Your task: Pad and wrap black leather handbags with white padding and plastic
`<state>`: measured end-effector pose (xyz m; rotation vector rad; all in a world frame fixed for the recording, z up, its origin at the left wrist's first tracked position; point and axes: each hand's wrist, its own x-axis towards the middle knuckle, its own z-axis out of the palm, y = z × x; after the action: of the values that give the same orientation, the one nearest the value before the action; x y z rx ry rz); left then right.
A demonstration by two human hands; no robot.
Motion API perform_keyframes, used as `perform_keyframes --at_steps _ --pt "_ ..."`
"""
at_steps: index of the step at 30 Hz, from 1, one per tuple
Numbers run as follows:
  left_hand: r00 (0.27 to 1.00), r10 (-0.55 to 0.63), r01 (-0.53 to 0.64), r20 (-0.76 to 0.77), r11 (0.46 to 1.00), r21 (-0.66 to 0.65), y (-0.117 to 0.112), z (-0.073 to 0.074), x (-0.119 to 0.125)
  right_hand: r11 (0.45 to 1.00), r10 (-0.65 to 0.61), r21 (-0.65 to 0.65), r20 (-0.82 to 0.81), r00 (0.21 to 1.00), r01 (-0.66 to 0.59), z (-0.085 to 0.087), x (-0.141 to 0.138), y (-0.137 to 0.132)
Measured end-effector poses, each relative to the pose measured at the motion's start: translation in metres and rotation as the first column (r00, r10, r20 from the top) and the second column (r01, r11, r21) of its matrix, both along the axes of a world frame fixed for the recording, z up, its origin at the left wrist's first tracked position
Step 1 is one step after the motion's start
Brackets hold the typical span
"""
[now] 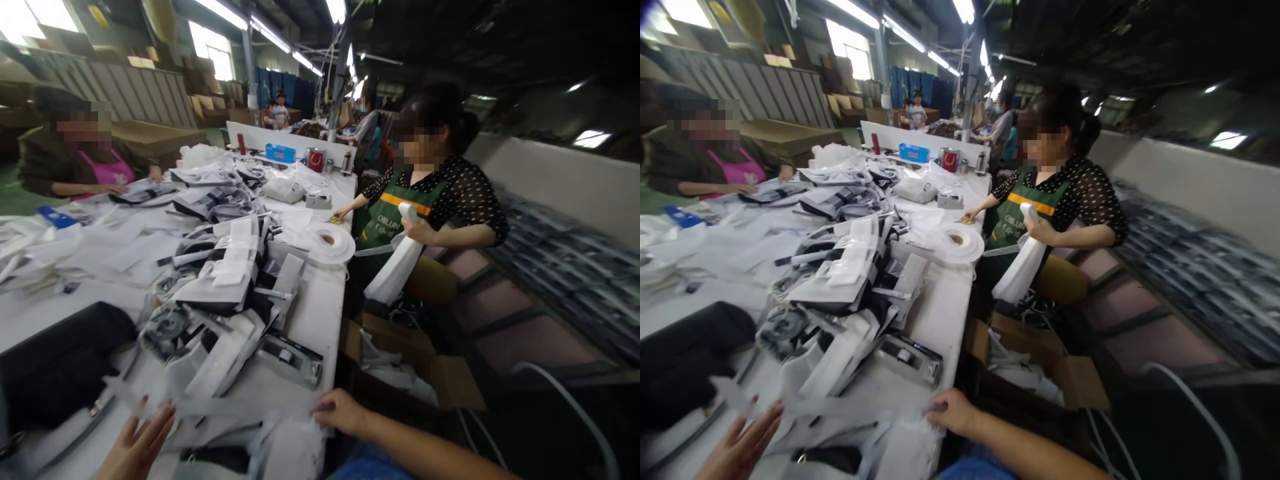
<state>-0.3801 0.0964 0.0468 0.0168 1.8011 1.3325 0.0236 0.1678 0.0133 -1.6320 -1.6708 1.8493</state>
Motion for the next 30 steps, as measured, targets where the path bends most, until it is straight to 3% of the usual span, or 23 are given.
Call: perform_keyframes --at_steps 1,3,5,9,14,23,30 --pt "0.995 -0.088 0.086 0.045 0.995 0.05 0.0 0.009 0.004 1.0 -0.007 -0.011 -0.017 1.0 0.007 0.004 0.003 -0.001" --pt "0.996 -0.08 0.081 -0.027 0.995 0.054 -0.001 0.025 0.011 0.999 -0.014 -0.041 -0.049 0.999 0.012 0.011 0.008 -0.003" --pt "0.991 -0.093 0.103 -0.095 0.989 0.103 0.0 0.031 0.013 0.996 -0.008 -0.084 -0.071 0.997 0.002 0.015 0.013 -0.002" --pt "0.986 -0.015 0.025 -0.168 0.998 0.056 -0.003 0.021 0.005 0.985 0.003 -0.173 -0.088 0.996 -0.019 0.019 0.024 0.0" --pt "0.978 0.029 -0.015 -0.209 0.998 0.068 -0.011 0.014 0.003 0.967 -0.073 -0.247 -0.041 0.996 0.061 0.022 0.037 -0.006" --pt "0.975 0.134 -0.111 -0.178 0.985 0.136 -0.022 0.009 0.005 0.957 -0.114 -0.265 0.041 0.993 0.121 0.023 0.048 -0.014" --pt "0.984 0.14 -0.113 -0.109 0.968 0.224 -0.039 0.009 0.017 0.964 -0.1 -0.246 0.036 0.994 0.105 0.015 0.05 -0.019"
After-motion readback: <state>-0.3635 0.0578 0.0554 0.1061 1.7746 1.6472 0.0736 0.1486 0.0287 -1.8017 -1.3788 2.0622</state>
